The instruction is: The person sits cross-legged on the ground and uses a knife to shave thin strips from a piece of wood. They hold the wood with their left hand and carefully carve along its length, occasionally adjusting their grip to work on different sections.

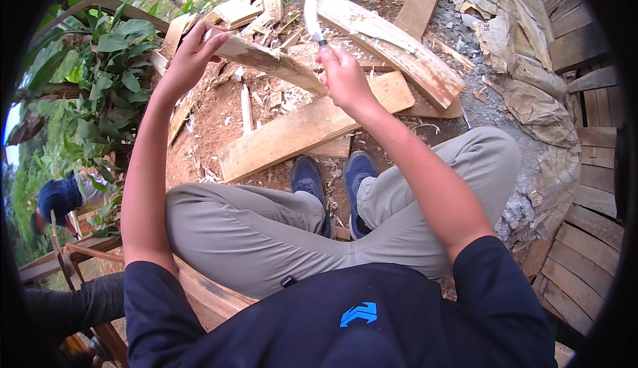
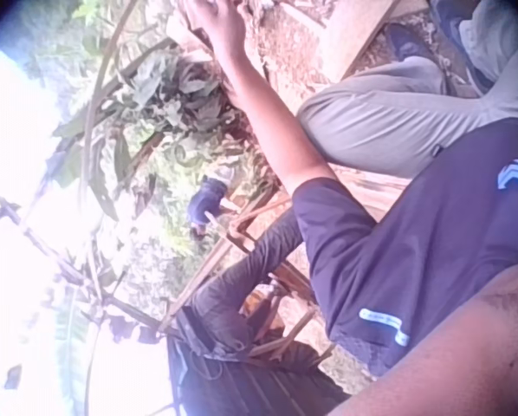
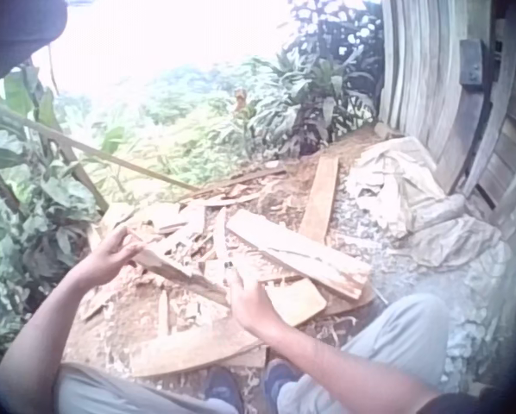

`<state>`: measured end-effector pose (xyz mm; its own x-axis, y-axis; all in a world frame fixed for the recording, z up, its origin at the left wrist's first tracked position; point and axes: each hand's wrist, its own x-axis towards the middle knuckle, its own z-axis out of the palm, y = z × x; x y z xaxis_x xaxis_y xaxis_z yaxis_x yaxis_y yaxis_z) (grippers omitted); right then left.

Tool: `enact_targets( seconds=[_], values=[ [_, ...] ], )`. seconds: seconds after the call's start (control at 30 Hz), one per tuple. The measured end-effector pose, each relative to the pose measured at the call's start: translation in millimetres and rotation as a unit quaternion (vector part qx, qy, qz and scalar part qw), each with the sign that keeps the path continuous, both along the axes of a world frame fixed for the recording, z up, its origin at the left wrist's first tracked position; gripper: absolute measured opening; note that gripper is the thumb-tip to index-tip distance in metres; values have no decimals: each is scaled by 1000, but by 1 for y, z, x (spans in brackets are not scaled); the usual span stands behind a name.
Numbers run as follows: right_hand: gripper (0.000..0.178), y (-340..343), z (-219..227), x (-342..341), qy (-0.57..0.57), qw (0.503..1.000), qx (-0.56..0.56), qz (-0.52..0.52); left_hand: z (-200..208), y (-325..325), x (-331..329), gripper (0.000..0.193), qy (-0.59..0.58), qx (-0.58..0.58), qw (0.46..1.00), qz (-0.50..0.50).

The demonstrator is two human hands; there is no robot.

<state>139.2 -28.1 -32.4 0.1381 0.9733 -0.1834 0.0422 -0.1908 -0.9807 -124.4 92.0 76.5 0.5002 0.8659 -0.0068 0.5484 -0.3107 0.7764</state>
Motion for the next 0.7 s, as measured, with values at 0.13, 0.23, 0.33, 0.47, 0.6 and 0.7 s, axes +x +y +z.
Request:
enact_targets(
  seconds=[0.13,0.23,0.33,0.47,0.6,0.7],
  values=[
    [39,-14,5,-15,60,965,49,-251,0,-1,5,32,24,10,1000,-2],
    [41,-20,-6,-16,-78,994,-41,61,-4,4,7,31,28,9,1000,-8],
    [42,-3,5,8,-73,993,-46,83,-3,1,4,32,2,11,1000,-4],
    [40,-1,7,5,97,970,76,-209,-3,3,7,31,18,13,1000,5],
    [42,-26,25,-12,-20,954,-225,199,-4,3,9,33,43,71,996,-4],
    [40,-8,18,14,-51,978,-129,156,-5,2,9,34,-10,42,999,15]
  ],
)
